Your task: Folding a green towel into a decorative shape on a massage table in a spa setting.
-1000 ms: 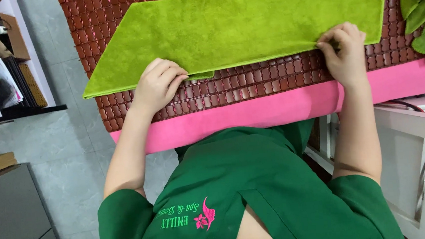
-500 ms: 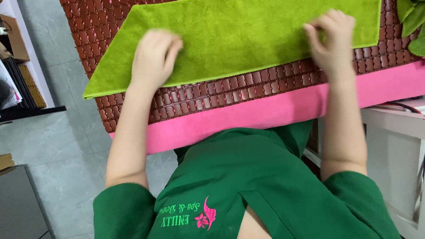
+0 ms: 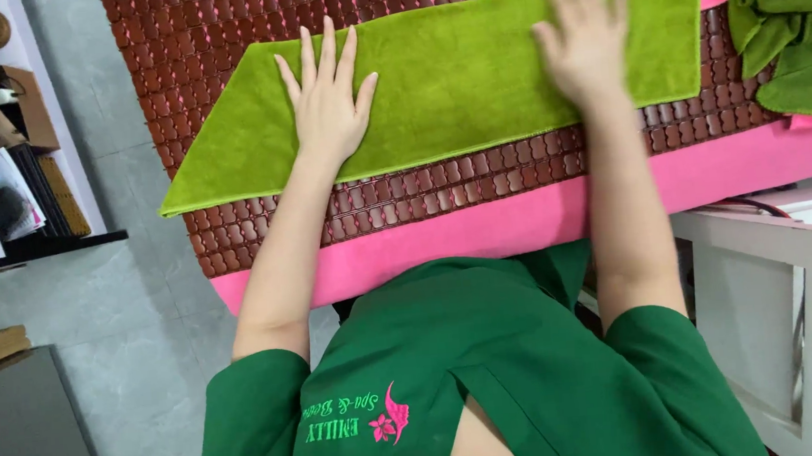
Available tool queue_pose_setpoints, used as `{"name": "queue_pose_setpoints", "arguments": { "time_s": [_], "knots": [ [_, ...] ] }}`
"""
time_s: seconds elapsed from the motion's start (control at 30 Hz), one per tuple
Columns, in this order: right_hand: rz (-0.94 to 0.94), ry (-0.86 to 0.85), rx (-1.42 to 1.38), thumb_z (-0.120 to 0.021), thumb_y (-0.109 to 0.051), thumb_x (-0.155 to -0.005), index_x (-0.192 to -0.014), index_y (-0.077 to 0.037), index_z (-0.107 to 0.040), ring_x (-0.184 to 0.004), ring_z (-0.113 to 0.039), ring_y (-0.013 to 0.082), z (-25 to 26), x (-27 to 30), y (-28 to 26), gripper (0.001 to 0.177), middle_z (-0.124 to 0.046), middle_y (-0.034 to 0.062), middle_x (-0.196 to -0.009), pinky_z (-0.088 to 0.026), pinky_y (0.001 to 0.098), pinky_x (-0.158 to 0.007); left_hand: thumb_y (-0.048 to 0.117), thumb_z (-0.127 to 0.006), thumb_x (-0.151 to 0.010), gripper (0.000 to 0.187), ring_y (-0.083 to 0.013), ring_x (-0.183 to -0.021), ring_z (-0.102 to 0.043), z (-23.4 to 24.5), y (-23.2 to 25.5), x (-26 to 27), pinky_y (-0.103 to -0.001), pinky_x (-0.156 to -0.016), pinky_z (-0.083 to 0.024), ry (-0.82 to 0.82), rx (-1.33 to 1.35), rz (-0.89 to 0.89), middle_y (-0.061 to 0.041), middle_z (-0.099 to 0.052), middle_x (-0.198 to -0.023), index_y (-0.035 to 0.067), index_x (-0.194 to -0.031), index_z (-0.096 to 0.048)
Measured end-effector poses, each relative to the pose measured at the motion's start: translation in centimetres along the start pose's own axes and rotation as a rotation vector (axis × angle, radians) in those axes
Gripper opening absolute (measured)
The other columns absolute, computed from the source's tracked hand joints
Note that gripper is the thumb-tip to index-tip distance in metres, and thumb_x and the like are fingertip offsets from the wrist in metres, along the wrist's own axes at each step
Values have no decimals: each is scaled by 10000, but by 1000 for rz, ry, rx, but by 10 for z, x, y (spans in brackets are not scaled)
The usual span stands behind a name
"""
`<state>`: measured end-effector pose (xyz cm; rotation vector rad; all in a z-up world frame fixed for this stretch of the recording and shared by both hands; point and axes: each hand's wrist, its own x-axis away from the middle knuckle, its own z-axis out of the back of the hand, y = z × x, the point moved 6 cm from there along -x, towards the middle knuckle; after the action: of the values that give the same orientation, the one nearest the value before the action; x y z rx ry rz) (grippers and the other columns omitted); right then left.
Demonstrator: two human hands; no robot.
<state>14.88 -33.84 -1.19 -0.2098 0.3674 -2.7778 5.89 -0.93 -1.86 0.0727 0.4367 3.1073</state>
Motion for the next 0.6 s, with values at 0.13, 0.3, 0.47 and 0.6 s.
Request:
{"name": "queue_pose_setpoints", "arguments": {
  "time_s": [0.13, 0.3, 0.47, 0.6],
  "knots": [
    [-260, 25, -28, -365, -397, -1195, -1713, -188, -166, -1623, -59, 273, 27, 22, 65, 593, -88, 60, -1768, 9, 587, -1281, 555, -327, -1148, 696, -358, -1613, 1, 2, -8, 8, -671, -1266, 59, -9, 101, -26, -101, -100, -1761, 147, -1707, -250],
    [-171, 183, -39, -436, -328, -1176, -1704, -46, -324, -1578, -133, 336, 21, 20, 89, 609, -214, 148, -1732, -44, 635, -1224, 586, -290, -1147, 732, -308, -1614, 22, 18, -48, 33, -633, -1298, 37, -95, 38, 89, -81, 0, -1755, 136, -1712, -173],
    [-226, 158, -48, -408, -356, -1201, -1712, -76, -266, -1590, -113, 316, 22, 23, 89, 600, -191, 143, -1746, -27, 613, -1239, 608, -250, -1142, 702, -324, -1617, 40, 46, -104, 78, -632, -1297, 38, -124, -17, 298, -46, 59, -1754, 242, -1725, -115],
    [-190, 186, -43, -407, -371, -1204, -1713, -63, -284, -1584, -119, 328, 19, 22, 95, 608, -202, 146, -1741, -42, 628, -1234, 590, -221, -1149, 687, -331, -1625, 35, 45, -160, 116, -676, -1285, 23, -49, 33, 392, -70, 51, -1758, 240, -1733, -122]
  ]
}}
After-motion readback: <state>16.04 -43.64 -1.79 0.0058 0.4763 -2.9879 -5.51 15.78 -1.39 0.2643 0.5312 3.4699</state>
